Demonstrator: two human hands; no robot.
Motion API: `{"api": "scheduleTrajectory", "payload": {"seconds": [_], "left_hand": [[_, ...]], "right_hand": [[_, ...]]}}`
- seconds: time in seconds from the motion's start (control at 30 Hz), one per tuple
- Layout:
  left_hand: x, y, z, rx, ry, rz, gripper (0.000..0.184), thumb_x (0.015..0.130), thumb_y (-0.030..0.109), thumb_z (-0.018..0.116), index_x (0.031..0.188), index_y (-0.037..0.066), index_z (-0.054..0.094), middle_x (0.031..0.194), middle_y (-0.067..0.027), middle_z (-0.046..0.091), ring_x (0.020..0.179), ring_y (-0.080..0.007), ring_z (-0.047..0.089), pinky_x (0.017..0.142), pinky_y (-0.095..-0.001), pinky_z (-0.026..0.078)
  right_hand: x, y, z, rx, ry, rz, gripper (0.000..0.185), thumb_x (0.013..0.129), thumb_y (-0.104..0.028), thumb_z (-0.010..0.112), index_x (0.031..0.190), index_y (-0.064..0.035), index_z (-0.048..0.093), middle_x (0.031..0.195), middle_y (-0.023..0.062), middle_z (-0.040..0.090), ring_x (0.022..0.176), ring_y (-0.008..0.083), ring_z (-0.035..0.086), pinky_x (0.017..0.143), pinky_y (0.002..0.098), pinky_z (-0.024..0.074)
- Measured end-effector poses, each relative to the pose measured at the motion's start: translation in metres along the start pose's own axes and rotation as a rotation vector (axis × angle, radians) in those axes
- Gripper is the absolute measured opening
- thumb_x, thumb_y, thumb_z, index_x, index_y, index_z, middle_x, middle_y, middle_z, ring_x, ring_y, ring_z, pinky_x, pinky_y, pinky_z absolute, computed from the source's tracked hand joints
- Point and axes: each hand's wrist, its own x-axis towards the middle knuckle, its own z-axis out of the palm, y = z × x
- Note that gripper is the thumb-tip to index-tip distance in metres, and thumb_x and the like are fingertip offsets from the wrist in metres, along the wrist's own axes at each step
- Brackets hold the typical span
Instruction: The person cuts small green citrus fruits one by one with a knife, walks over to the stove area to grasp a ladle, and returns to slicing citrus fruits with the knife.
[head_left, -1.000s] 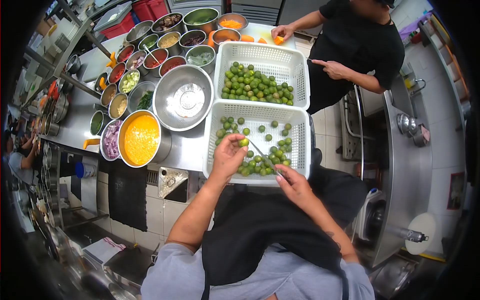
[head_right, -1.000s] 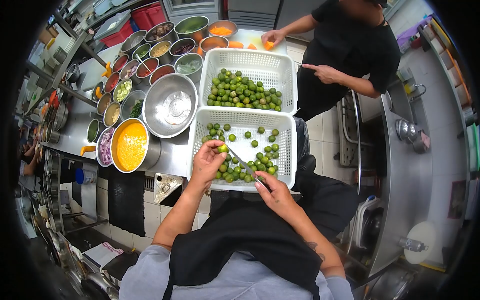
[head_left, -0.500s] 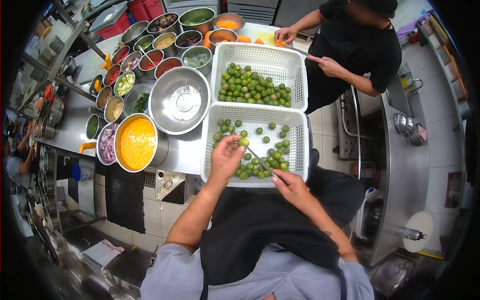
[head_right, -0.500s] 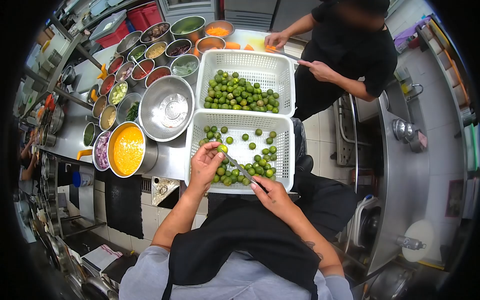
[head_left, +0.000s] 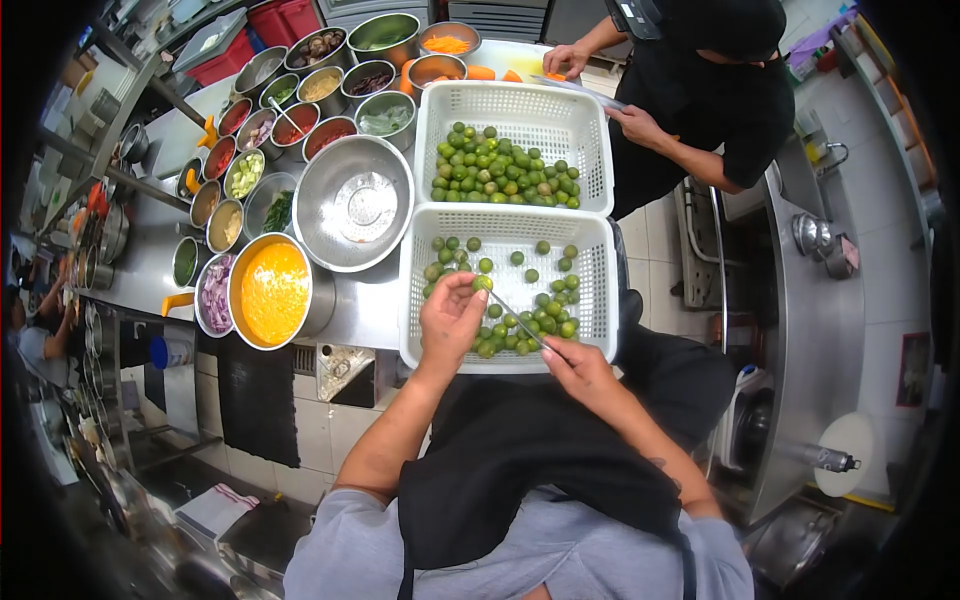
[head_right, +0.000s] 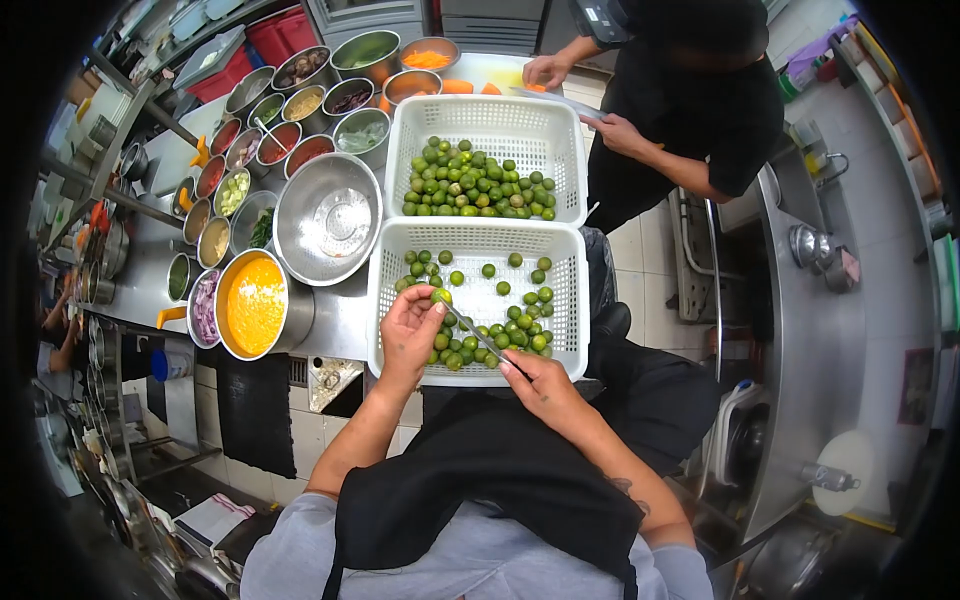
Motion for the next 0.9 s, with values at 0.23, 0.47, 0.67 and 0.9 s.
{"api": "scheduleTrajectory", "payload": {"seconds": [0.23, 0.47, 0.67, 0.9], "left_hand": [[0.004, -0.017, -0.003, 0.077, 0.003, 0.093, 0.029, 0.089, -0.008, 0.064, 0.117, -0.003, 0.055, 0.115, -0.0076, 0.056, 0.1, -0.0126, 0.061, 0.085, -0.0258, 0.051], [0.001, -0.019, 0.005, 0.049, 0.048, 0.062, 0.03, 0.09, -0.007, 0.063, 0.118, -0.004, 0.054, 0.111, -0.0086, 0.06, 0.096, -0.0126, 0.062, 0.085, -0.0253, 0.051], [-0.007, -0.018, 0.007, -0.024, 0.025, -0.056, 0.025, 0.093, -0.004, 0.061, 0.118, -0.005, 0.054, 0.105, -0.0076, 0.064, 0.095, -0.0121, 0.062, 0.085, -0.0248, 0.05], [-0.007, -0.009, 0.007, -0.129, 0.03, -0.244, 0.024, 0.093, -0.003, 0.063, 0.115, -0.006, 0.056, 0.101, -0.0091, 0.067, 0.092, -0.0135, 0.064, 0.085, -0.0265, 0.052]], "right_hand": [[0.007, -0.007, 0.005, 0.019, -0.004, 0.007, 0.029, 0.098, -0.014, 0.063, 0.117, 0.0075, 0.064, 0.088, 0.0175, 0.07, 0.076, 0.0172, 0.064, 0.07, 0.0303, 0.0505], [0.021, -0.011, 0.012, -0.01, 0.036, -0.055, 0.027, 0.098, -0.013, 0.062, 0.116, 0.0075, 0.064, 0.081, 0.0174, 0.067, 0.069, 0.018, 0.061, 0.063, 0.0323, 0.048], [0.023, -0.008, 0.013, -0.077, 0.04, -0.088, 0.027, 0.098, -0.013, 0.062, 0.115, 0.0073, 0.063, 0.082, 0.0192, 0.066, 0.068, 0.0263, 0.063, 0.064, 0.0349, 0.0485], [0.024, -0.01, 0.01, -0.199, 0.074, -0.161, 0.026, 0.096, -0.013, 0.063, 0.113, 0.0067, 0.064, 0.082, 0.0222, 0.065, 0.073, 0.0358, 0.065, 0.065, 0.04, 0.0496]]}}
